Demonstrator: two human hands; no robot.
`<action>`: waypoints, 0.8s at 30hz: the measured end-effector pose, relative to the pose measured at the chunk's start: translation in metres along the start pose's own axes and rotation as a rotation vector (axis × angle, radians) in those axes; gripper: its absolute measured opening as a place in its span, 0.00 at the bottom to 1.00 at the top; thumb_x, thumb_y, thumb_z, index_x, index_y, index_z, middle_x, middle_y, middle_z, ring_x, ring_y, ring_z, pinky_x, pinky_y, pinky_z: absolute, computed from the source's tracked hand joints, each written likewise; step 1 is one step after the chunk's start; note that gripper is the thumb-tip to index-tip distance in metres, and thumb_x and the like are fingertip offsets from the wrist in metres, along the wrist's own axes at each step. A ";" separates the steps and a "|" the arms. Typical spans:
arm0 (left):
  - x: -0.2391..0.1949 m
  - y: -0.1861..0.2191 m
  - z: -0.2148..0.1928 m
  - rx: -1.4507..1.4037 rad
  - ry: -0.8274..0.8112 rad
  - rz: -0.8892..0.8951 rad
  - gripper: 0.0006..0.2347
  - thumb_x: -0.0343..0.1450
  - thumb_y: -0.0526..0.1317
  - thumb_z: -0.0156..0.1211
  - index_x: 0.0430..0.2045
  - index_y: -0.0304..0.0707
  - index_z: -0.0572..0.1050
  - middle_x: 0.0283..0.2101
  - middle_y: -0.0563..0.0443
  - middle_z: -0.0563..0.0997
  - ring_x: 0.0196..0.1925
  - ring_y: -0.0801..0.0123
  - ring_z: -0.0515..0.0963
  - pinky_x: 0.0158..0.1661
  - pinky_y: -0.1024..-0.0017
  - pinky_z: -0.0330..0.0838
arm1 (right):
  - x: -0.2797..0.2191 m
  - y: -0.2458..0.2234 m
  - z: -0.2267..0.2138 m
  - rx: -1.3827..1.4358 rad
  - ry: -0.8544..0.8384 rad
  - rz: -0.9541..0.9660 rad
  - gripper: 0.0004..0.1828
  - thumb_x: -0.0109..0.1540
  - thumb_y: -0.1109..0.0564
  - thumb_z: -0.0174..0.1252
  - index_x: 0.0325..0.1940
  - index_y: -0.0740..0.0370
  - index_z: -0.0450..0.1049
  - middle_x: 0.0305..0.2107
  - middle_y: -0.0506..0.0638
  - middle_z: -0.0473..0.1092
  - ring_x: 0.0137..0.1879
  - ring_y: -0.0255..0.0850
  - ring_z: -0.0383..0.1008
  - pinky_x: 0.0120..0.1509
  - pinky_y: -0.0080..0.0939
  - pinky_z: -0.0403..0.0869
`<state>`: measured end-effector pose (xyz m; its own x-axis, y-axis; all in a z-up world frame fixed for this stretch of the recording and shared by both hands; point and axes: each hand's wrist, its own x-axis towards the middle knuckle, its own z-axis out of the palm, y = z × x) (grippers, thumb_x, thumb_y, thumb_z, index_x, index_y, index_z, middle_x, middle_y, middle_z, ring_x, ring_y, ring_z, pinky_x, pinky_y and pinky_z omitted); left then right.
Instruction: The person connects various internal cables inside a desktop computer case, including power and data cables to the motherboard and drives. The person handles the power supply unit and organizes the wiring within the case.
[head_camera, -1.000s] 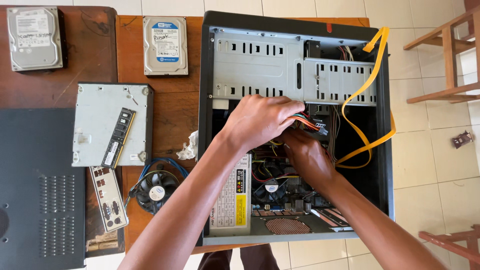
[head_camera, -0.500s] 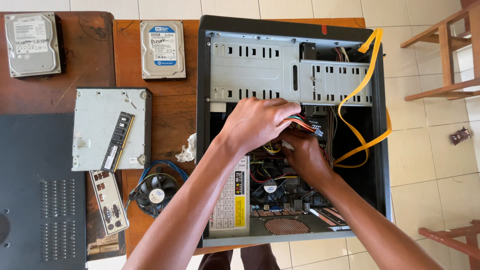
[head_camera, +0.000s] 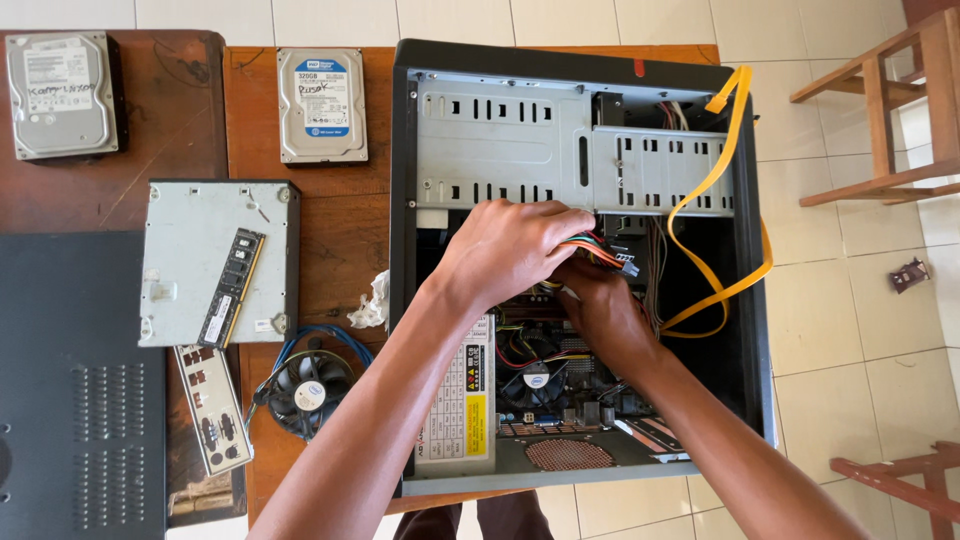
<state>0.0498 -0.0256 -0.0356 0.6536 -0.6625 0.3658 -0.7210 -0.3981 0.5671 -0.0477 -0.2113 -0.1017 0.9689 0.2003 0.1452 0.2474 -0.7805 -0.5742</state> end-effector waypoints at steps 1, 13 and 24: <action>-0.001 -0.001 0.002 -0.004 0.003 -0.001 0.02 0.73 0.40 0.60 0.36 0.52 0.78 0.37 0.56 0.86 0.31 0.50 0.86 0.33 0.51 0.81 | 0.001 -0.002 -0.003 -0.046 -0.029 -0.012 0.15 0.57 0.67 0.62 0.47 0.57 0.82 0.37 0.59 0.80 0.46 0.66 0.79 0.46 0.59 0.79; -0.001 -0.002 -0.001 -0.020 0.010 0.000 0.03 0.73 0.40 0.58 0.37 0.52 0.78 0.37 0.56 0.86 0.31 0.50 0.86 0.33 0.52 0.81 | -0.010 0.013 0.004 0.042 -0.011 0.153 0.14 0.57 0.60 0.64 0.46 0.51 0.81 0.33 0.53 0.80 0.47 0.61 0.79 0.50 0.59 0.77; 0.000 0.001 -0.006 -0.029 -0.015 -0.010 0.04 0.73 0.40 0.59 0.39 0.51 0.79 0.38 0.55 0.87 0.32 0.49 0.86 0.35 0.50 0.81 | -0.002 -0.010 0.004 0.015 0.054 0.157 0.09 0.60 0.60 0.65 0.45 0.58 0.80 0.31 0.58 0.79 0.44 0.66 0.78 0.47 0.60 0.78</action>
<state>0.0506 -0.0223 -0.0310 0.6569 -0.6683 0.3490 -0.7074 -0.3862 0.5920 -0.0521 -0.2015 -0.0988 0.9944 0.0442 0.0955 0.0932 -0.7905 -0.6053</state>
